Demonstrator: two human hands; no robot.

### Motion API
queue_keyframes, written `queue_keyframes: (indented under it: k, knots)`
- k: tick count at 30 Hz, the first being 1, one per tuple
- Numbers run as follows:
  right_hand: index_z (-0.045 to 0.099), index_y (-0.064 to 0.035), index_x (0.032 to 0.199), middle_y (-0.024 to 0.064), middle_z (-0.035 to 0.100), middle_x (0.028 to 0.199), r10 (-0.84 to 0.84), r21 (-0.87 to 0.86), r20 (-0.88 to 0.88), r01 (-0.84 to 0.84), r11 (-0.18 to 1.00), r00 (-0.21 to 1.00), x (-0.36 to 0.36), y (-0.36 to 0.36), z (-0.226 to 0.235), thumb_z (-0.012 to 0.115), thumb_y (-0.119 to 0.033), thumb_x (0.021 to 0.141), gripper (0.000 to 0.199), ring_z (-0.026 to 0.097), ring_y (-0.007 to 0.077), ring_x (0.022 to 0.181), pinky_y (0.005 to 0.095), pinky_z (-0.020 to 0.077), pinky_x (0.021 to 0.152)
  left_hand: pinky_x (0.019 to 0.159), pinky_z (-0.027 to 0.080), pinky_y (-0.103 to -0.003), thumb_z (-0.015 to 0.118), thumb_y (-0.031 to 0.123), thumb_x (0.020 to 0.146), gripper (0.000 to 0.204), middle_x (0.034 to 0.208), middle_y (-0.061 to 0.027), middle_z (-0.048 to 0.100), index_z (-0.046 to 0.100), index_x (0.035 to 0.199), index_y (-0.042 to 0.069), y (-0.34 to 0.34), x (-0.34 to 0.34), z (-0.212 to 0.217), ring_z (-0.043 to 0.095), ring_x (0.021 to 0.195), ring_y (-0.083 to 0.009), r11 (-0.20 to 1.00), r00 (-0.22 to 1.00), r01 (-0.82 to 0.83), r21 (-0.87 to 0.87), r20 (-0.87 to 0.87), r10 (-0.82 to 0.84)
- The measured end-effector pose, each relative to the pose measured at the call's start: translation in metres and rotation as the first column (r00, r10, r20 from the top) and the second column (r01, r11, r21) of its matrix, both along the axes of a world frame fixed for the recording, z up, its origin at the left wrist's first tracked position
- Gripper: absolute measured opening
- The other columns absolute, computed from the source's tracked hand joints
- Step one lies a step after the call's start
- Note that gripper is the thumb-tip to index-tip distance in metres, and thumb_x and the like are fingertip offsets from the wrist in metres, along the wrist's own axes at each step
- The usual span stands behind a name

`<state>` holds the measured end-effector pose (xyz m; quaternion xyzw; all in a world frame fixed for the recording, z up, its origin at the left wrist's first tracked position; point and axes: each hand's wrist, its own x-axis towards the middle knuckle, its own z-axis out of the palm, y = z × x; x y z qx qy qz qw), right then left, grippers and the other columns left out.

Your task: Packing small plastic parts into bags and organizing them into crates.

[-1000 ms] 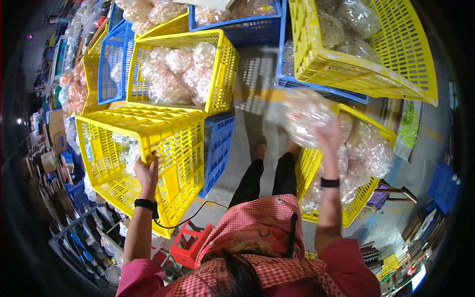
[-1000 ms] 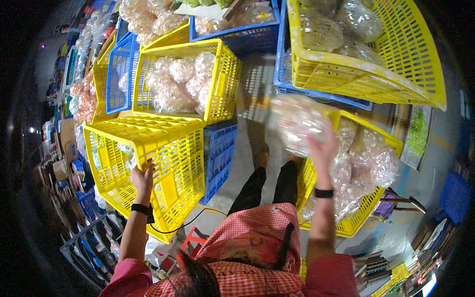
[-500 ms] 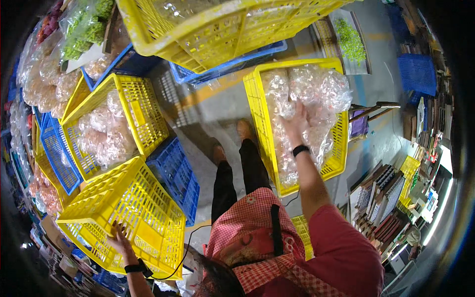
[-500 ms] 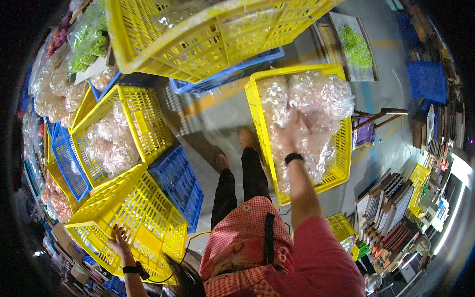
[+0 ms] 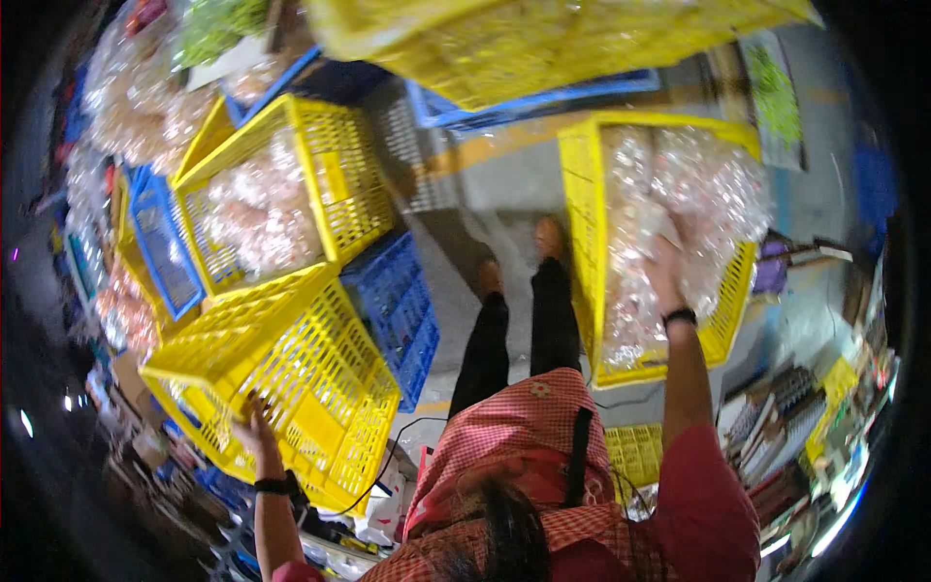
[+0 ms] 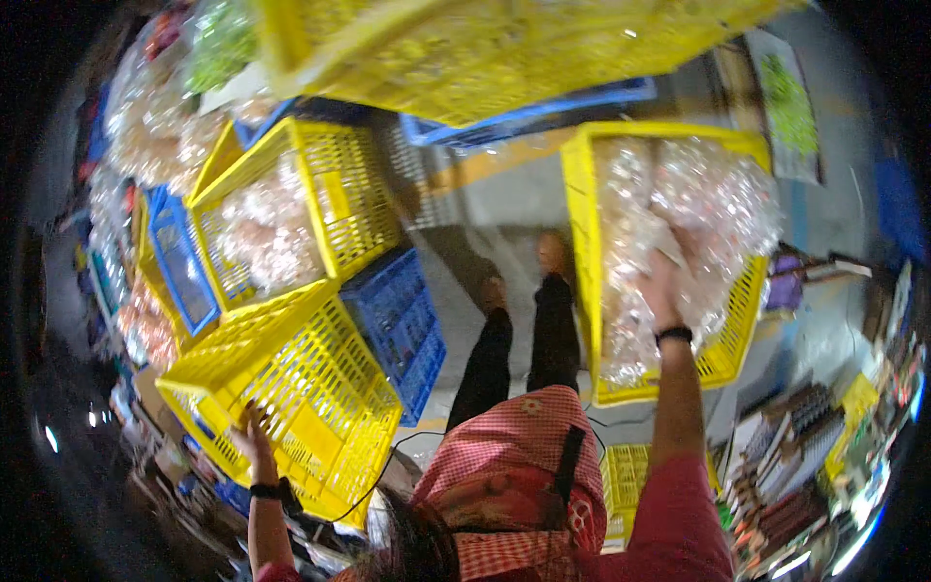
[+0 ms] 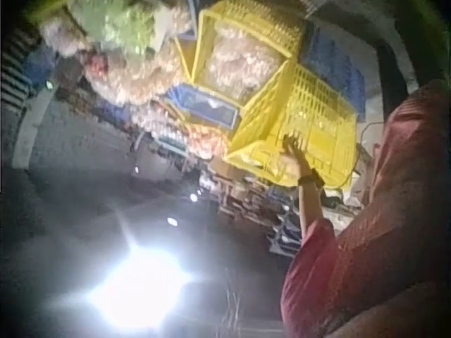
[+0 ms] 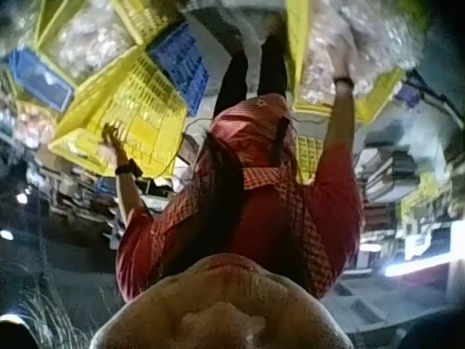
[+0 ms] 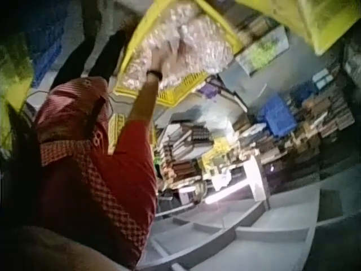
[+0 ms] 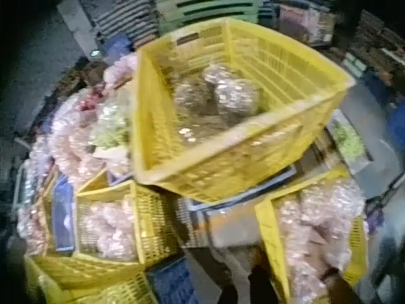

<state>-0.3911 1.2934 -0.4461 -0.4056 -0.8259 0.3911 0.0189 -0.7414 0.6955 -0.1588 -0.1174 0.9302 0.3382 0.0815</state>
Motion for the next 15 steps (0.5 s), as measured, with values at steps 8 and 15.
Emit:
queue_keyframes:
  k: [8, 15]
  knots:
    - [0.058, 0.0024, 0.108, 0.0116, 0.065, 0.092, -0.09, -0.226, -0.374, 0.004, 0.974, 0.923, -0.146, -0.076, 0.178, 0.063, -0.009, 0.073, 0.037, 0.063, 0.0179, 0.081, 0.0299, 0.0497, 0.069, 0.063, 0.053, -0.027, 0.059, 0.003, 0.082, 0.018, 0.087, -0.0098, 0.066, 0.06, 0.098, -0.005, 0.012, 0.005, 0.0, 0.064, 0.071, -0.0155, 0.996, 0.997, 0.033, -0.086, -0.067, -0.038]
    - [0.036, -0.0032, 0.13, 0.021, 0.05, 0.118, 0.155, -0.124, -0.78, -0.393, 0.911, 0.607, -0.297, -0.155, 0.226, 0.068, -0.016, 0.072, 0.067, 0.052, 0.0349, 0.106, 0.0415, 0.044, 0.089, 0.065, 0.056, -0.031, 0.056, 0.001, 0.085, 0.029, 0.103, -0.0128, 0.061, 0.05, 0.114, -0.003, -0.043, -0.01, -0.04, 0.063, 0.078, -0.019, 0.99, 0.999, -0.01, 0.139, -0.031, 0.014]
